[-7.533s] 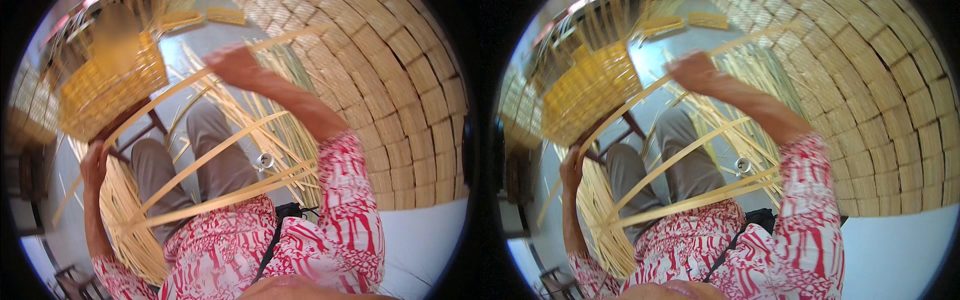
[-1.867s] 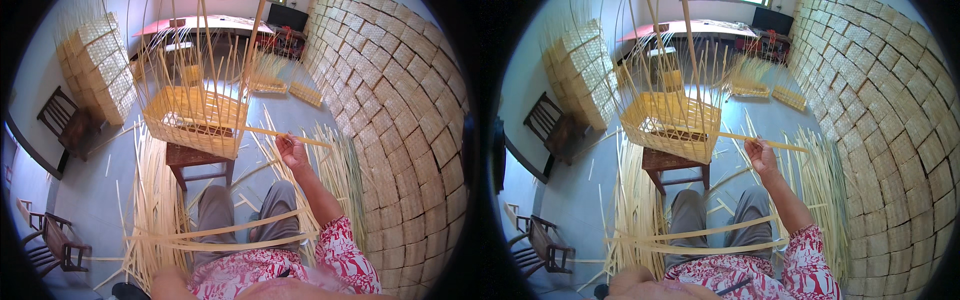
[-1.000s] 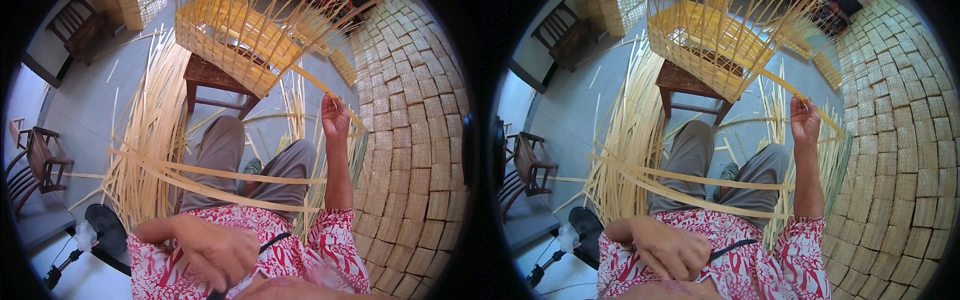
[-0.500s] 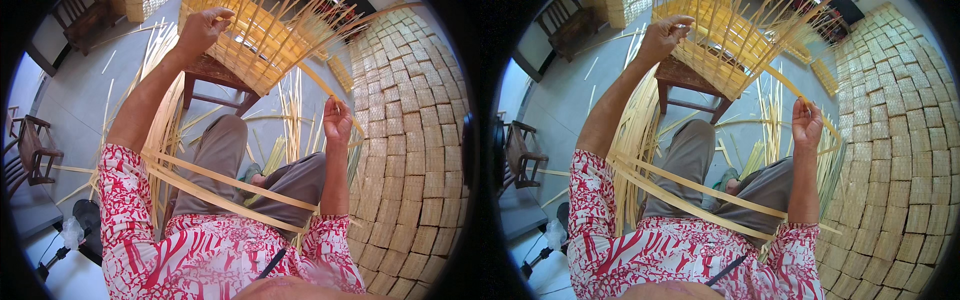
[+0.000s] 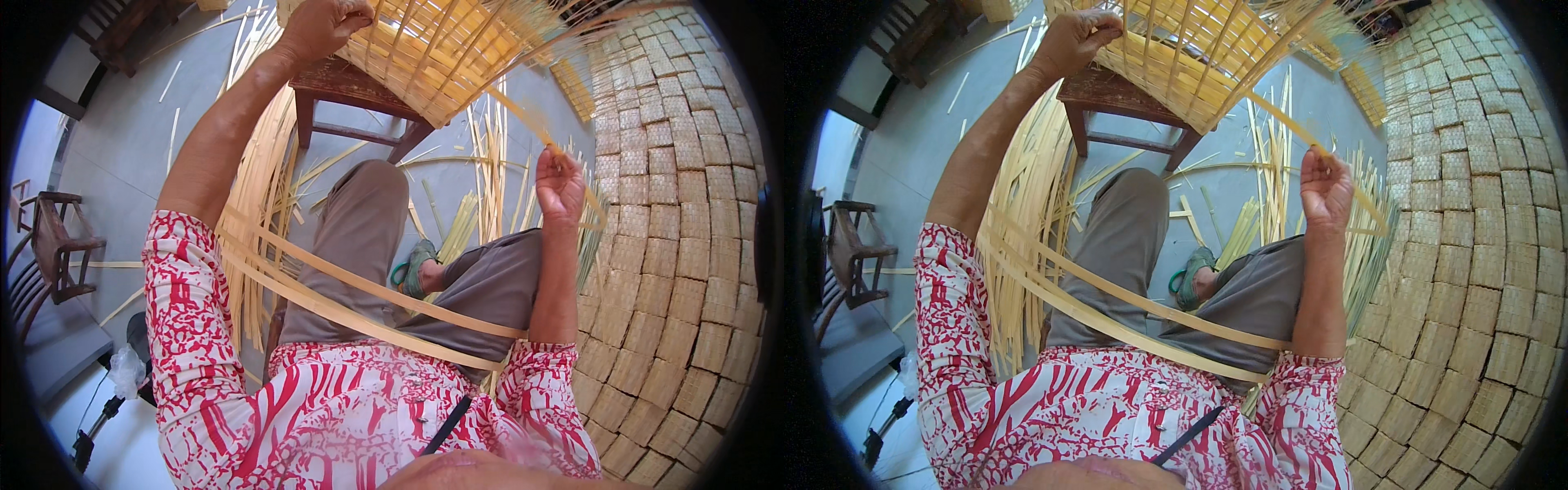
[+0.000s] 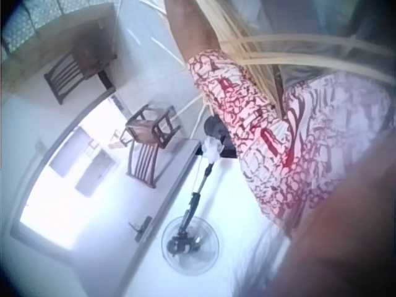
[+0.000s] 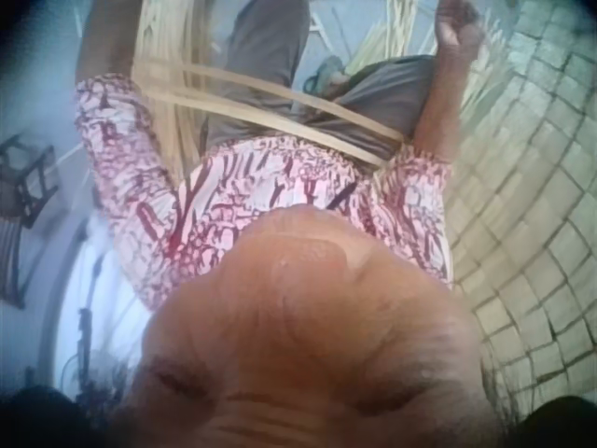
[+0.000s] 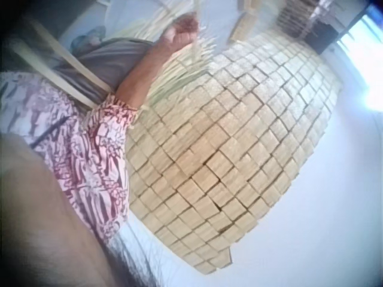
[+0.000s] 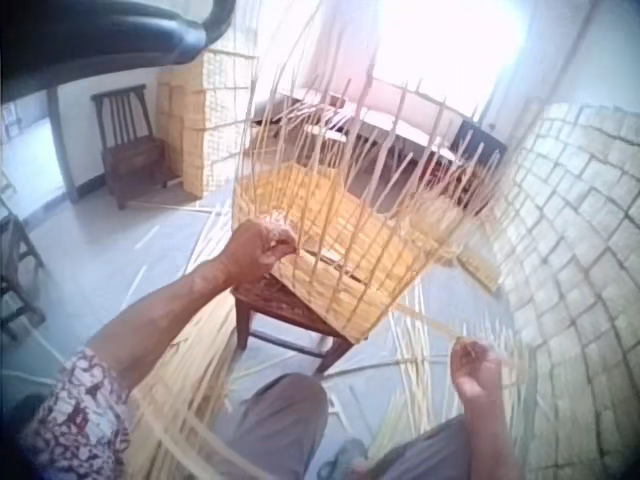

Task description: The person weaves a basket by hand, interlacing thin bamboo strips through a pre-formed frame. The person repeatedly pulls and tucks the strips to tighten the weave and occasionally rotates the basket to access different sides.

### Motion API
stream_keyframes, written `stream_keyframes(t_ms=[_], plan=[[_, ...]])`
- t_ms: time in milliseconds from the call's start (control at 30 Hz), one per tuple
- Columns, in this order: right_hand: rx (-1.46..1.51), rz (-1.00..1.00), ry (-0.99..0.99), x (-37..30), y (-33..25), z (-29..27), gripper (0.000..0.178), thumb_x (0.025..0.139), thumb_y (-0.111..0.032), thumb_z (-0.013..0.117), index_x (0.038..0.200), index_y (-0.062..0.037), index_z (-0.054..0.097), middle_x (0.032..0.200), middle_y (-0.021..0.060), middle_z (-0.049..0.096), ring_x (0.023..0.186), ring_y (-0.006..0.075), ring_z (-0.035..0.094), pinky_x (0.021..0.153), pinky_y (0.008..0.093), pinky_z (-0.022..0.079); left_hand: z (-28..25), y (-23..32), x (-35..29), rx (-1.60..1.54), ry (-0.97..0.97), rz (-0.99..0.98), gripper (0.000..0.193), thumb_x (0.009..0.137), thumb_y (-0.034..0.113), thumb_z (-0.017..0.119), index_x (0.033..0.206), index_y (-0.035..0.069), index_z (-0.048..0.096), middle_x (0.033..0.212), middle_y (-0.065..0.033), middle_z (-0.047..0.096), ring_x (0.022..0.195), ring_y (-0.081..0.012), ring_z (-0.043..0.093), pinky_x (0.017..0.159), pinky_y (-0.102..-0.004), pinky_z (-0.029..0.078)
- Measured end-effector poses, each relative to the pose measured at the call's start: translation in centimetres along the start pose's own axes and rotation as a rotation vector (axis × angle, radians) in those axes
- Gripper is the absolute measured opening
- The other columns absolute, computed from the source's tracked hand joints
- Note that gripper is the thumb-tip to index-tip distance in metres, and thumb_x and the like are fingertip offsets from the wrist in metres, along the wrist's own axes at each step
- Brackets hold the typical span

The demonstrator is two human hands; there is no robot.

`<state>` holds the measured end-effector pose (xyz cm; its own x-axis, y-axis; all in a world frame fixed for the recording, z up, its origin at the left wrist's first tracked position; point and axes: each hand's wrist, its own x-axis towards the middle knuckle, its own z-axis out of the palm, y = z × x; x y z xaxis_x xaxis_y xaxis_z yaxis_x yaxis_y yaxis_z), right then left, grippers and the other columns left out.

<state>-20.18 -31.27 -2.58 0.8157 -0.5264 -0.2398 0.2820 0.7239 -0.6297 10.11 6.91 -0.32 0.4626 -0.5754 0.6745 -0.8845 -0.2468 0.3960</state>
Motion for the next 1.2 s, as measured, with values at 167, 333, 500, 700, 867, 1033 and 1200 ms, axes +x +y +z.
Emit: stream_keyframes(t_ms=[167, 333, 500, 700, 867, 1033, 1200], plan=[[0.037, 0.075, 0.045, -0.3, 0.3, 0.7, 0.019, 0.095, -0.013, 0.064, 0.101, 0.0057, 0.063, 0.102, 0.0199, 0.070, 0.097, 0.0294, 0.070, 0.090, 0.0407, 0.061, 0.3, 0.0, 0.2, 0.001, -0.053, -0.099, 0.012, 0.089, 0.019, 0.067, 0.088, 0.008, 0.071, 0.079, -0.0146, 0.069, 0.074, -0.0325, 0.067, 0.067, -0.0407, 0.051], [-0.531, 0.315, -0.194, -3.1, 0.3, 3.5, 0.033, 0.099, -0.027, 0.065, 0.108, 0.0045, 0.066, 0.100, 0.0186, 0.072, 0.094, 0.0239, 0.071, 0.086, 0.0361, 0.059, 0.5, 2.7, 0.4, -0.158, 0.045, -0.348, 0.014, 0.088, 0.015, 0.066, 0.090, 0.002, 0.068, 0.077, -0.0189, 0.067, 0.073, -0.0351, 0.067, 0.065, -0.0406, 0.051], [-1.662, -0.968, -0.303, -1.7, 2.7, 12.4, 0.028, 0.093, -0.025, 0.069, 0.107, -0.0011, 0.071, 0.097, 0.0137, 0.074, 0.091, 0.0269, 0.072, 0.083, 0.0368, 0.054, 2.0, 1.8, -4.0, -0.033, 0.211, -0.259, 0.020, 0.096, 0.017, 0.068, 0.112, 0.007, 0.070, 0.091, -0.0106, 0.074, 0.078, -0.0183, 0.071, 0.073, -0.0318, 0.057], [-1.983, -0.717, -0.525, 2.5, 5.0, 12.9, 0.023, 0.095, -0.026, 0.062, 0.103, -0.0057, 0.069, 0.080, 0.0134, 0.071, 0.075, 0.0264, 0.069, 0.069, 0.0374, 0.053, 4.3, 7.2, -4.3, -0.195, -0.012, -0.081, 0.014, 0.093, 0.005, 0.068, 0.106, 0.003, 0.071, 0.093, -0.0082, 0.073, 0.077, -0.0152, 0.070, 0.070, -0.0283, 0.055], [-1.872, -0.734, -0.640, 2.8, 5.2, 12.2, 0.018, 0.099, -0.021, 0.058, 0.100, -0.0053, 0.067, 0.069, 0.0082, 0.068, 0.062, 0.0183, 0.065, 0.061, 0.0339, 0.051, 5.4, 11.1, -0.9, -0.136, 0.009, 0.079, 0.021, 0.094, 0.007, 0.067, 0.115, 0.006, 0.069, 0.097, -0.0084, 0.072, 0.073, -0.0158, 0.068, 0.066, -0.0287, 0.055], [-1.856, -0.814, -0.551, 2.5, 6.6, 12.4, 0.019, 0.098, -0.023, 0.061, 0.099, -0.0049, 0.067, 0.069, 0.0082, 0.066, 0.063, 0.0189, 0.065, 0.061, 0.0339, 0.050, 7.7, 11.9, 2.4, -0.021, -0.126, 0.095, 0.022, 0.095, 0.012, 0.066, 0.116, 0.006, 0.069, 0.097, -0.0120, 0.073, 0.076, -0.0213, 0.071, 0.064, -0.0311, 0.055], [-1.839, -0.858, -0.529, 2.2, 7.0, 12.3, 0.021, 0.096, -0.022, 0.057, 0.105, -0.0094, 0.071, 0.086, 0.0169, 0.072, 0.081, 0.0376, 0.070, 0.072, 0.0473, 0.054, 7.6, 12.4, 3.9, -0.153, -0.219, 0.067, 0.013, 0.085, 0.012, 0.066, 0.089, 0.000, 0.065, 0.078, -0.0211, 0.066, 0.073, -0.0369, 0.067, 0.065, -0.0415, 0.052]])
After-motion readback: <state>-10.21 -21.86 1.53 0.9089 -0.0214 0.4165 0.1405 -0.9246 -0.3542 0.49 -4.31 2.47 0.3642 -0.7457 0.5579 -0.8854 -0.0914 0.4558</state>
